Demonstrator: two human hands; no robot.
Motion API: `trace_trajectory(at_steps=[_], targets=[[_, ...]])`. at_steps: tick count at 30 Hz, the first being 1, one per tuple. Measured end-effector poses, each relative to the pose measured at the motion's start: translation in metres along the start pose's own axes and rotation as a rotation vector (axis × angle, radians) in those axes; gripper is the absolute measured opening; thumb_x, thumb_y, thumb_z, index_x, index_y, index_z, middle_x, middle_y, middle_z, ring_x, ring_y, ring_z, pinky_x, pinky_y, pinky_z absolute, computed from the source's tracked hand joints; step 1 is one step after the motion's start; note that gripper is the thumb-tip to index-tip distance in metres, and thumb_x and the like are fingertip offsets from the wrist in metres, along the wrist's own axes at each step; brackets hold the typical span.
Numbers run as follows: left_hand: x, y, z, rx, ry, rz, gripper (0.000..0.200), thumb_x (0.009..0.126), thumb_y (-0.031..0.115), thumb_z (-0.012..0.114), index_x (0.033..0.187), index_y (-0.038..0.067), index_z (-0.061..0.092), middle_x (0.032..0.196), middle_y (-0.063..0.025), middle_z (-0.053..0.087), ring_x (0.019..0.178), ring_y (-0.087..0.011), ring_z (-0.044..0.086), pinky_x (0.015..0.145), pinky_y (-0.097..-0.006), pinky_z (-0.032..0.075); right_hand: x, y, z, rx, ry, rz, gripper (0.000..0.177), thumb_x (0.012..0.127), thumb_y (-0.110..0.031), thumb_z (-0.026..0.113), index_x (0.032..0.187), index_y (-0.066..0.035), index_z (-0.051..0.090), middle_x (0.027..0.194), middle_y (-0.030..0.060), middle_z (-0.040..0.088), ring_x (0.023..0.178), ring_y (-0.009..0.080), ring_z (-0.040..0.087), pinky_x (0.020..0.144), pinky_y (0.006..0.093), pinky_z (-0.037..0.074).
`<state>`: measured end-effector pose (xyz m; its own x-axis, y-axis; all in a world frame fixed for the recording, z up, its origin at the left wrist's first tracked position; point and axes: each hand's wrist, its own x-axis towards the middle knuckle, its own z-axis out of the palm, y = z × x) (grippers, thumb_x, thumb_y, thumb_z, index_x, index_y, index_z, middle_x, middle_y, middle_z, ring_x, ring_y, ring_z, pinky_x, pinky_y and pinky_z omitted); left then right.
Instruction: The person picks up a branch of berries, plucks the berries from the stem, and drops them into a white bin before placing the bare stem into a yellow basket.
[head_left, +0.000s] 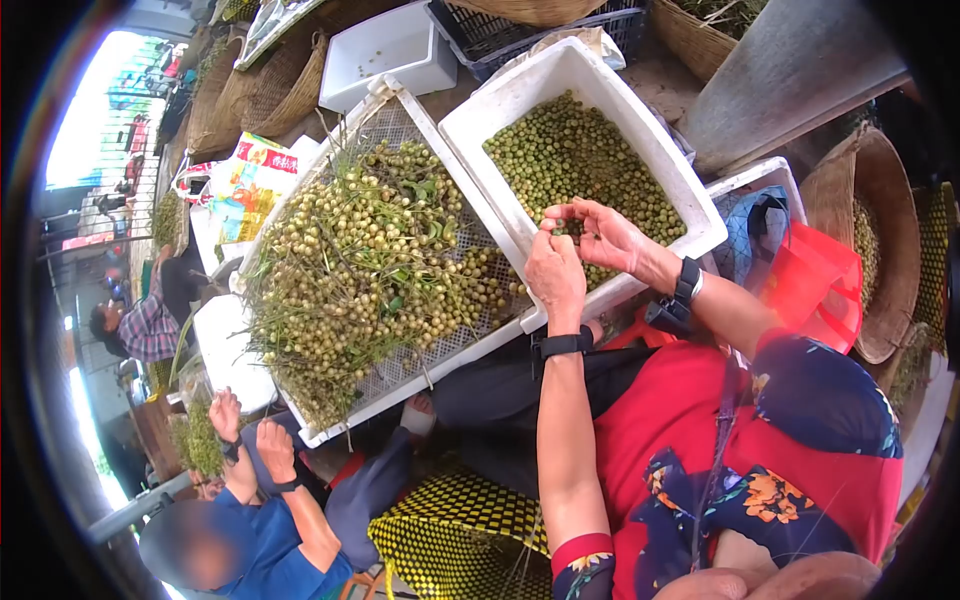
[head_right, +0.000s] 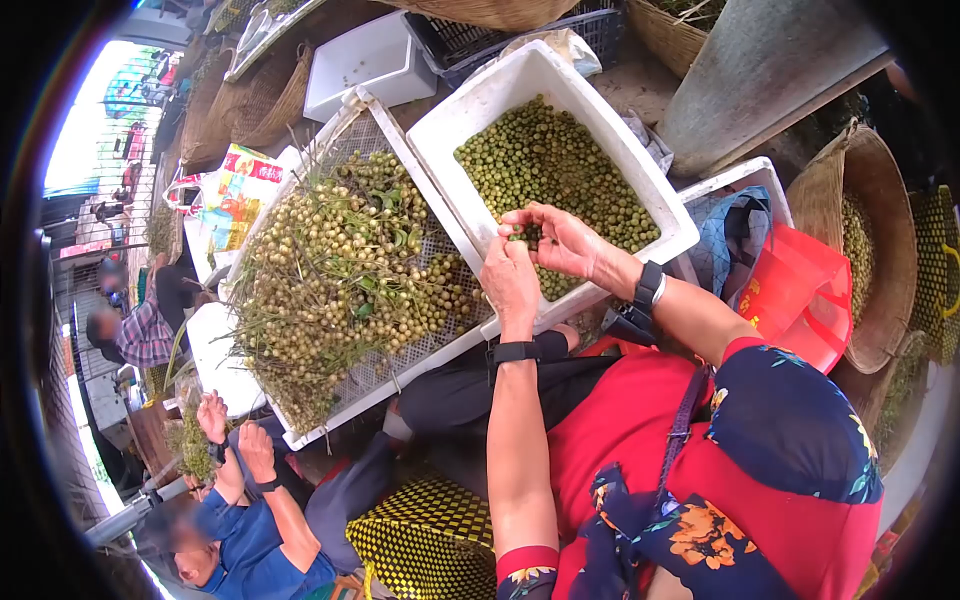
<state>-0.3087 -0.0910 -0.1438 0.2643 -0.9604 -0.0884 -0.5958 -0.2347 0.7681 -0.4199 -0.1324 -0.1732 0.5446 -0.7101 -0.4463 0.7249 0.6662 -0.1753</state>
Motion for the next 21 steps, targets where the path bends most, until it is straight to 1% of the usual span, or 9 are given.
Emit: trace_trajectory(at_steps=[2, 5, 7, 11, 13, 15, 17, 19, 21], targets=[[0.001, 0.001, -0.001, 0.105, -0.020, -0.012, 0.027, 0.089, 0.020, 0.045, 0.100, 0.001, 0.061, 0.084, -0.0243, 0.065, 0.080, -0.0442, 0.061, 0.071, -0.0515, 0.046, 0.000, 0.007, 0.000, -0.026, 0.044, -0.101, 0.030, 0.101, -0.023, 0.046, 0.108, 0.002, 0.059, 0.106, 0.0124, 0.063, 0.103, 0.0204, 0.059, 0.097, 0.0365, 0.047], [0.004, -0.002, 0.005, 0.160, 0.137, 0.114, 0.027, 0.088, 0.023, 0.047, 0.093, 0.001, 0.062, 0.080, -0.0255, 0.064, 0.077, -0.0442, 0.062, 0.070, -0.0522, 0.046, -0.001, 0.011, 0.005, -0.104, 0.021, -0.121, 0.029, 0.101, -0.022, 0.045, 0.106, 0.003, 0.058, 0.103, 0.0128, 0.064, 0.103, 0.0204, 0.059, 0.097, 0.0363, 0.047], [0.009, 0.001, 0.000, 0.263, 0.024, -0.083, 0.028, 0.090, 0.024, 0.046, 0.087, 0.001, 0.061, 0.082, -0.0253, 0.064, 0.076, -0.0440, 0.062, 0.069, -0.0522, 0.047, -0.003, 0.009, 0.008, -0.081, 0.000, -0.122, 0.030, 0.101, -0.022, 0.044, 0.108, 0.004, 0.058, 0.107, 0.0152, 0.063, 0.107, 0.0239, 0.059, 0.100, 0.0381, 0.046], [-0.017, 0.017, -0.019, 0.109, -0.016, 0.008, 0.031, 0.093, 0.027, 0.045, 0.088, 0.001, 0.062, 0.080, -0.0238, 0.064, 0.077, -0.0440, 0.062, 0.070, -0.0523, 0.048, -0.005, -0.011, 0.011, 0.142, 0.027, 0.005, 0.039, 0.103, -0.025, 0.039, 0.118, 0.007, 0.054, 0.120, 0.0209, 0.057, 0.117, 0.0342, 0.055, 0.107, 0.0455, 0.041], [-0.044, 0.020, -0.020, 0.288, -0.385, 0.066, 0.033, 0.095, 0.030, 0.046, 0.089, 0.002, 0.062, 0.084, -0.0226, 0.064, 0.082, -0.0430, 0.062, 0.071, -0.0522, 0.047, -0.003, -0.020, 0.008, 0.098, -0.103, 0.063, 0.052, 0.103, -0.034, 0.036, 0.128, 0.010, 0.047, 0.130, 0.0265, 0.051, 0.124, 0.0363, 0.049, 0.111, 0.0472, 0.036], [-0.068, 0.023, -0.029, 0.346, -0.601, 0.170, 0.032, 0.094, 0.032, 0.052, 0.091, 0.002, 0.062, 0.091, -0.0223, 0.063, 0.084, -0.0426, 0.063, 0.071, -0.0523, 0.048, -0.001, -0.023, 0.008, 0.123, -0.135, 0.084, 0.057, 0.103, -0.038, 0.035, 0.130, 0.010, 0.046, 0.132, 0.0270, 0.050, 0.125, 0.0365, 0.049, 0.112, 0.0472, 0.035], [-0.069, 0.030, -0.038, 0.295, -0.577, 0.135, 0.024, 0.094, 0.026, 0.053, 0.094, 0.003, 0.060, 0.096, -0.0210, 0.060, 0.086, -0.0414, 0.061, 0.071, -0.0510, 0.047, -0.003, -0.024, 0.010, 0.070, -0.140, 0.087, 0.058, 0.103, -0.039, 0.034, 0.131, 0.010, 0.046, 0.134, 0.0276, 0.048, 0.126, 0.0364, 0.048, 0.112, 0.0470, 0.035], [-0.050, 0.040, -0.050, 0.129, -0.112, 0.178, 0.014, 0.093, 0.015, 0.051, 0.097, 0.003, 0.058, 0.091, -0.0194, 0.058, 0.085, -0.0393, 0.059, 0.073, -0.0476, 0.046, -0.004, -0.020, 0.006, 0.081, -0.158, 0.117, 0.058, 0.103, -0.040, 0.035, 0.132, 0.009, 0.046, 0.135, 0.0269, 0.048, 0.127, 0.0354, 0.047, 0.111, 0.0465, 0.036], [-0.024, 0.039, -0.055, 0.085, 0.032, 0.226, 0.014, 0.089, 0.006, 0.053, 0.101, 0.003, 0.058, 0.090, -0.0173, 0.056, 0.083, -0.0364, 0.058, 0.074, -0.0450, 0.046, -0.006, -0.016, 0.008, -0.019, -0.201, 0.095, 0.056, 0.102, -0.039, 0.037, 0.133, 0.008, 0.045, 0.136, 0.0242, 0.048, 0.126, 0.0328, 0.048, 0.108, 0.0447, 0.039]])
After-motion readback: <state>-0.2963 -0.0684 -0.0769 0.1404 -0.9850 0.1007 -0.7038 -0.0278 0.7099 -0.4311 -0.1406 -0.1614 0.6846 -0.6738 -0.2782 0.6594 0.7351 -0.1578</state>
